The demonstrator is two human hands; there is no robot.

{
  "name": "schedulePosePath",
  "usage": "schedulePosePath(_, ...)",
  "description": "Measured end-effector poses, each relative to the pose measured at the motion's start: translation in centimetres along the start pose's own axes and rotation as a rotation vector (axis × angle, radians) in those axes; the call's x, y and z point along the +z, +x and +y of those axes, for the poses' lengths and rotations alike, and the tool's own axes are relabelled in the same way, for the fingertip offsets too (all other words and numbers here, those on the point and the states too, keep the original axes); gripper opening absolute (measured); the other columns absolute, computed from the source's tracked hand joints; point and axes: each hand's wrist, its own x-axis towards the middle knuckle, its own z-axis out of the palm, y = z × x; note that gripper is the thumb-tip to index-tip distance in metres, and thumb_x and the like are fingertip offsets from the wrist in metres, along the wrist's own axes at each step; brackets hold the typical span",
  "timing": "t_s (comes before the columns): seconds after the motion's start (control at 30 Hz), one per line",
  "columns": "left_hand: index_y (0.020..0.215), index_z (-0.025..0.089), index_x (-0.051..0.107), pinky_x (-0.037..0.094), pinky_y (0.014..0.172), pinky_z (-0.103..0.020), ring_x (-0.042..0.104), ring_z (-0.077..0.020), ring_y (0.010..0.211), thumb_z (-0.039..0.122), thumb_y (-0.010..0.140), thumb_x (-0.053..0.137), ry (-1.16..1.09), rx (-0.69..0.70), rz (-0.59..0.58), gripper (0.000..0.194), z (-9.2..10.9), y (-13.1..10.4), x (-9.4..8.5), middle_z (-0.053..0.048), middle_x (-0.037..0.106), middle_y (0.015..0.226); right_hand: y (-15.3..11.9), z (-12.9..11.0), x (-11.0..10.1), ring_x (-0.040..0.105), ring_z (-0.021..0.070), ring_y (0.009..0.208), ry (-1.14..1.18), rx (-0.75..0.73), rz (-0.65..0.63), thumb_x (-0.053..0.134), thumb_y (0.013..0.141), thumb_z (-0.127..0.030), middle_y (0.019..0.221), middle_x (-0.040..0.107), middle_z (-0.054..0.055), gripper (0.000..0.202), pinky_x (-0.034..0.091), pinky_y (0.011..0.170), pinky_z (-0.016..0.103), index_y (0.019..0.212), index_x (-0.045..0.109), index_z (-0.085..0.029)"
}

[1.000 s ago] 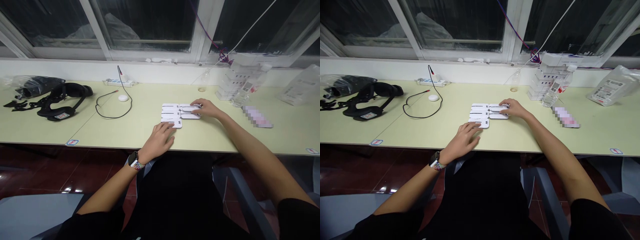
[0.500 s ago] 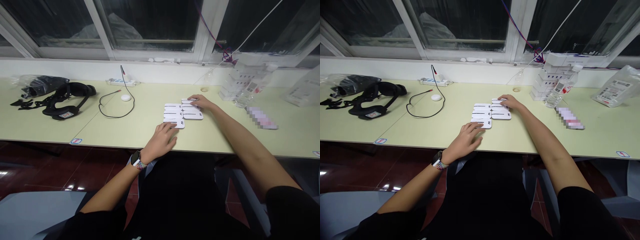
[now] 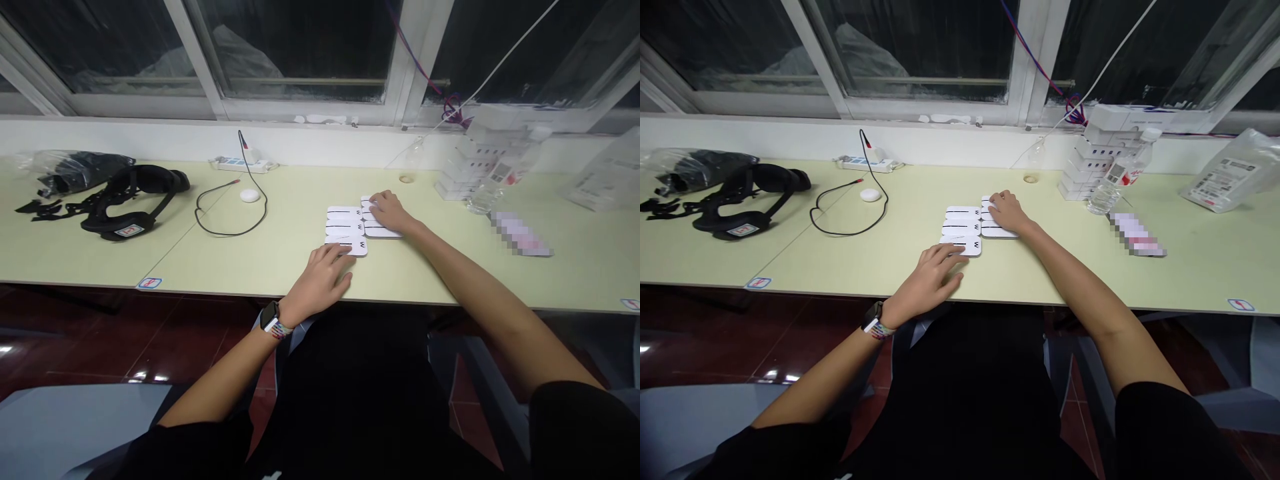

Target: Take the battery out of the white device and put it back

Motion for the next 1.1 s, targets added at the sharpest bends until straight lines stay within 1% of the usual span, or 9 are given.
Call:
schedulePosePath(0.17, 0.138, 0.022, 0.066, 0.043, 0.124, -0.057, 0.051, -0.0345, 0.147, 0.022, 0.110, 0.055, -0.001, 0.003, 0.004, 0.030, 0.0, 0.1, 0.0, -0.013, 0.062, 0.153, -0.8, -0.7, 0.1, 0.049, 0.0439, 0.141, -0.055, 0.018, -0.014, 0.048, 0.103, -0.041, 0.141, 0.055, 0.020, 0.037, 0.039, 0.123, 0.070, 0.132, 0.062, -0.023)
schedulePosePath(0.33, 0.138, 0.022, 0.066, 0.043, 0.123, -0.058, 0.051, -0.0348, 0.146, 0.022, 0.110, 0.055, 0.001, 0.006, 0.004, 0.030, 0.0, 0.1, -0.1, -0.013, 0.062, 0.153, -2.3, -1.5, 0.0, 0.049, 0.0438, 0.140, -0.087, 0.015, -0.026, 0.045, 0.105, -0.041, 0.142, 0.053, 0.021, 0.038, 0.038, 0.124, 0.069, 0.134, 0.060, -0.022)
schedulePosePath(0.57, 0.140, 0.023, 0.066, 0.044, 0.122, -0.060, 0.052, -0.0359, 0.145, 0.023, 0.110, 0.055, 0.002, 0.003, 0.001, 0.032, -0.1, 0.2, -0.1, -0.013, 0.063, 0.152, -4.6, -2.7, -0.3, 0.050, 0.0425, 0.135, -0.092, -0.011, -0.038, 0.040, 0.107, -0.040, 0.142, 0.054, 0.021, 0.040, 0.041, 0.121, 0.067, 0.136, 0.059, -0.021)
schedulePosePath(0.7, 0.140, 0.022, 0.068, 0.044, 0.123, -0.059, 0.052, -0.0358, 0.146, 0.022, 0.110, 0.055, 0.000, 0.002, 0.000, 0.033, 0.0, 0.2, -0.2, -0.013, 0.063, 0.152, -5.6, -3.2, -0.4, 0.050, 0.0421, 0.134, -0.093, -0.015, -0.040, 0.038, 0.107, -0.041, 0.141, 0.054, 0.021, 0.042, 0.042, 0.121, 0.068, 0.137, 0.060, -0.021)
schedulePosePath(0.87, 0.140, 0.023, 0.067, 0.044, 0.123, -0.059, 0.052, -0.0355, 0.146, 0.022, 0.110, 0.055, 0.006, 0.003, 0.001, 0.032, -0.1, 0.1, -0.2, -0.012, 0.063, 0.153, -6.0, -3.4, -0.4, 0.049, 0.0421, 0.136, -0.095, -0.013, -0.037, 0.038, 0.107, -0.041, 0.142, 0.054, 0.021, 0.043, 0.042, 0.121, 0.068, 0.139, 0.060, -0.021)
schedulePosePath(1.1, 0.139, 0.023, 0.067, 0.044, 0.122, -0.058, 0.052, -0.0354, 0.146, 0.022, 0.109, 0.056, 0.004, 0.008, 0.007, 0.031, -0.1, 0.1, -0.1, -0.012, 0.063, 0.153, -6.2, -3.8, -0.6, 0.049, 0.0417, 0.137, -0.094, 0.006, -0.053, 0.037, 0.108, -0.041, 0.144, 0.053, 0.022, 0.044, 0.040, 0.123, 0.065, 0.139, 0.059, -0.019)
